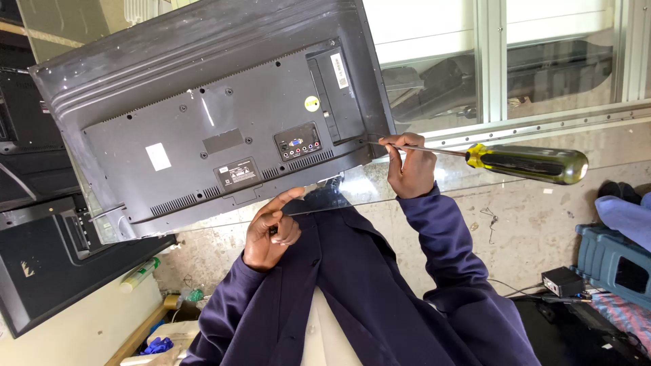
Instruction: Removing screws from the back panel of a television using a screwdriver
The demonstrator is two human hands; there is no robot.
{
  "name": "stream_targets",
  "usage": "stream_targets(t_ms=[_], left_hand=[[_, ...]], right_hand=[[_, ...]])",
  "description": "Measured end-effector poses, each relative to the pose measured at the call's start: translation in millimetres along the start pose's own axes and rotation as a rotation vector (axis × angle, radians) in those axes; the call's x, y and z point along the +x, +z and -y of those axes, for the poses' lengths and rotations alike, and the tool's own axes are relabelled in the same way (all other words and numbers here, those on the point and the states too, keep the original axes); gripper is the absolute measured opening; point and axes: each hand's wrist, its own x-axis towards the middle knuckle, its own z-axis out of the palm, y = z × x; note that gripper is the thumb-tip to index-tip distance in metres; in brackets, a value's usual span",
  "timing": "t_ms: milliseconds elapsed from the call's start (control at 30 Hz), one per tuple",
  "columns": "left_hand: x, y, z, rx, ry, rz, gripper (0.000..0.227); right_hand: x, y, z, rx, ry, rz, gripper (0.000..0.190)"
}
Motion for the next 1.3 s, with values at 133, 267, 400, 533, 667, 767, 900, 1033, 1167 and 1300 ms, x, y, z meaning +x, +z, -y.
stream_targets(t_ms=[133,267,400,533,667,767,900,1033,1167,1300], left_hand=[[-1,-1,1,-0.016,0.001,0.016,0.061],[-3,-7,2,0.002,-0.017,0.022,0.066],[-6,-14,4,0.042,-0.023,-0.031,0.053],[-14,-33,12,0.066,-0.015,-0.064,0.046],[-14,-18,7,0.145,-0.001,-0.095,0.044],[-16,-12,5,0.186,0.005,-0.112,0.043],[-21,-21,4,0.2,-0.007,-0.116,0.04],[-23,-40,13,0.223,-0.005,-0.143,0.044],[-19,-35,16,0.233,0.004,-0.308,0.056],[-10,-28,8,0.187,-0.034,-0.31,0.067]], right_hand=[[3,-2,3,0.047,-0.015,0.036,0.015],[7,-3,2,0.062,-0.05,0.107,0.012],[14,-6,-2,0.0,-0.092,0.193,0.006],[27,-6,6,-0.026,-0.178,0.175,0.005],[33,-7,4,-0.188,-0.235,0.154,0.014],[47,-13,17,-0.249,-0.277,0.203,0.028],[55,-16,29,-0.223,-0.239,0.243,0.02],[43,-21,20,-0.011,-0.131,0.33,0.009],[23,-24,7,-0.374,-0.225,0.224,0.018],[45,-21,22,-0.329,-0.199,0.249,0.024]])
